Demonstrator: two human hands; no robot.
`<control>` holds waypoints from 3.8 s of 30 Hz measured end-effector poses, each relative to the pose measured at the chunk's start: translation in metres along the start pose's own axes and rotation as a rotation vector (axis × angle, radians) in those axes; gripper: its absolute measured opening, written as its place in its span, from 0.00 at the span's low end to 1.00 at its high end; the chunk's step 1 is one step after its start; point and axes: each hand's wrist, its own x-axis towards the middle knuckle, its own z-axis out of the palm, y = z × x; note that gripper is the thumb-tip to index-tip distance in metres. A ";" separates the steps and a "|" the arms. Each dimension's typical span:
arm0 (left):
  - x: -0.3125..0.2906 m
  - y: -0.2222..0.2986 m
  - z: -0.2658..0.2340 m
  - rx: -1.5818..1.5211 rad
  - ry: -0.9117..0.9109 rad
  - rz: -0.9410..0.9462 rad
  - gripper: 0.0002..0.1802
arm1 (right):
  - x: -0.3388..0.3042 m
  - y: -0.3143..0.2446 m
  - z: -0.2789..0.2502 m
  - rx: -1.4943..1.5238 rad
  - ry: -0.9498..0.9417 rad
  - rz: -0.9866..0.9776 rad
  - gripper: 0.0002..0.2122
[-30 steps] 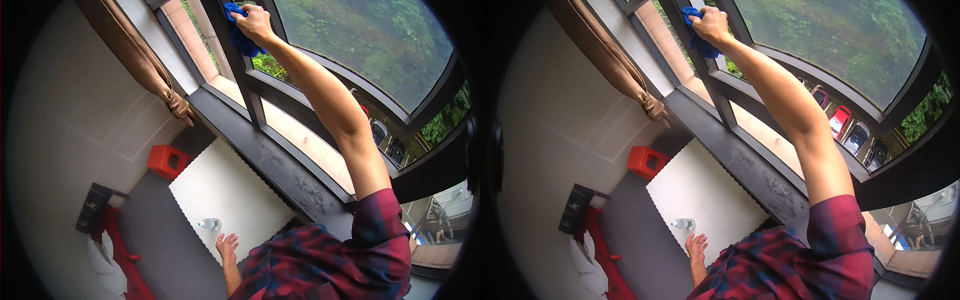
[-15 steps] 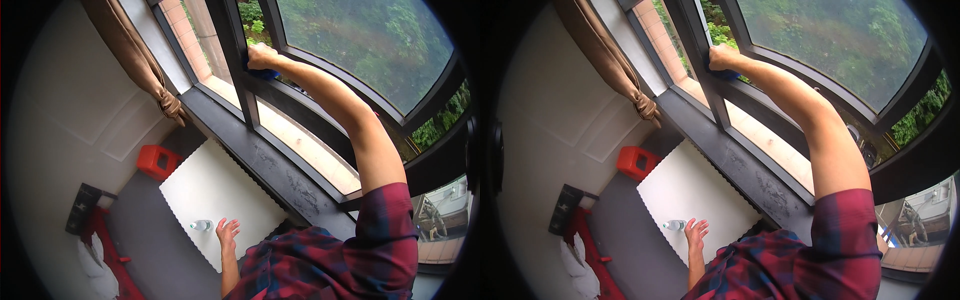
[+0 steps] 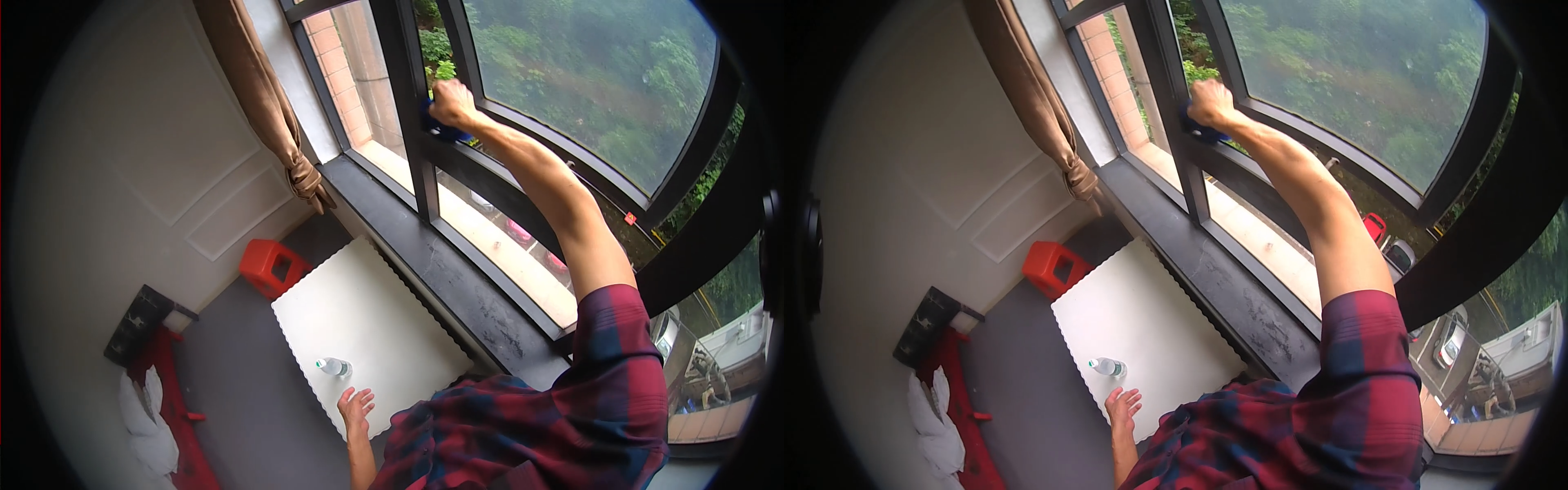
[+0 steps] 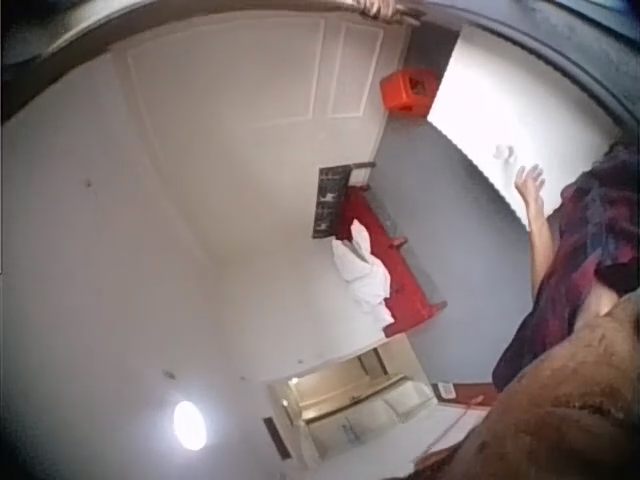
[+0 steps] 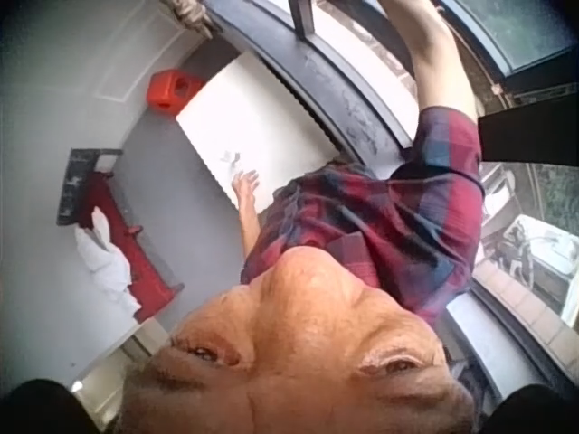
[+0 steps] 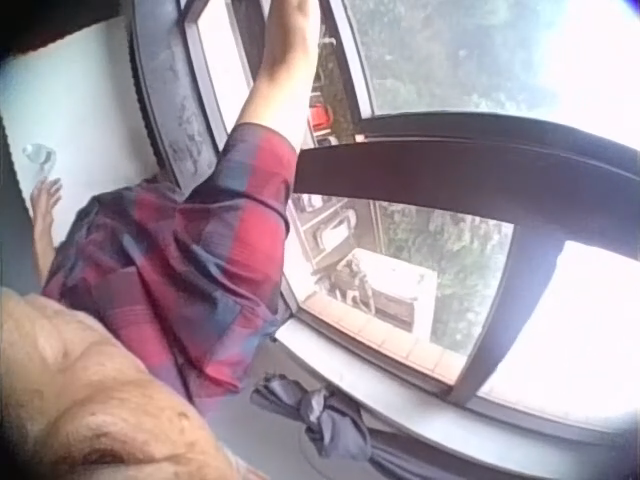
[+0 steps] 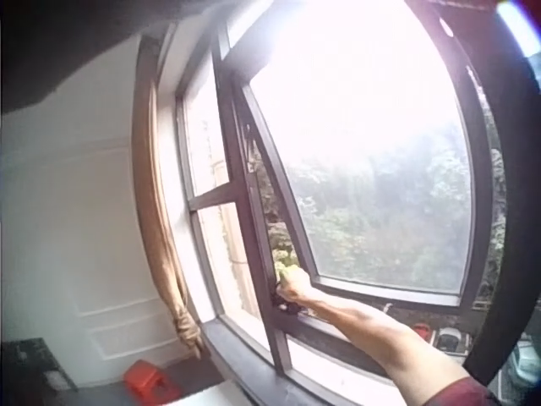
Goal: Cleaning a window frame and glass with a blue cloth.
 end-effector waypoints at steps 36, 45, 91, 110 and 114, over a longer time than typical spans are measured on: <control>0.026 0.000 0.090 0.095 -0.259 -0.114 0.33 | -0.023 0.052 -0.040 -0.103 -1.046 -0.218 0.18; 0.037 0.012 0.058 0.096 -0.089 -0.100 0.34 | 0.018 0.032 0.026 0.153 -0.561 0.018 0.22; 0.066 0.017 0.109 0.015 -0.130 -0.146 0.35 | 0.015 0.025 0.035 0.306 -0.469 0.180 0.19; 0.075 0.015 0.055 0.030 -0.191 -0.142 0.35 | -0.033 0.024 0.010 0.120 -0.225 -0.228 0.15; 0.073 0.019 0.082 0.096 -0.325 -0.152 0.34 | -0.083 0.015 -0.027 -0.122 -0.238 -0.295 0.14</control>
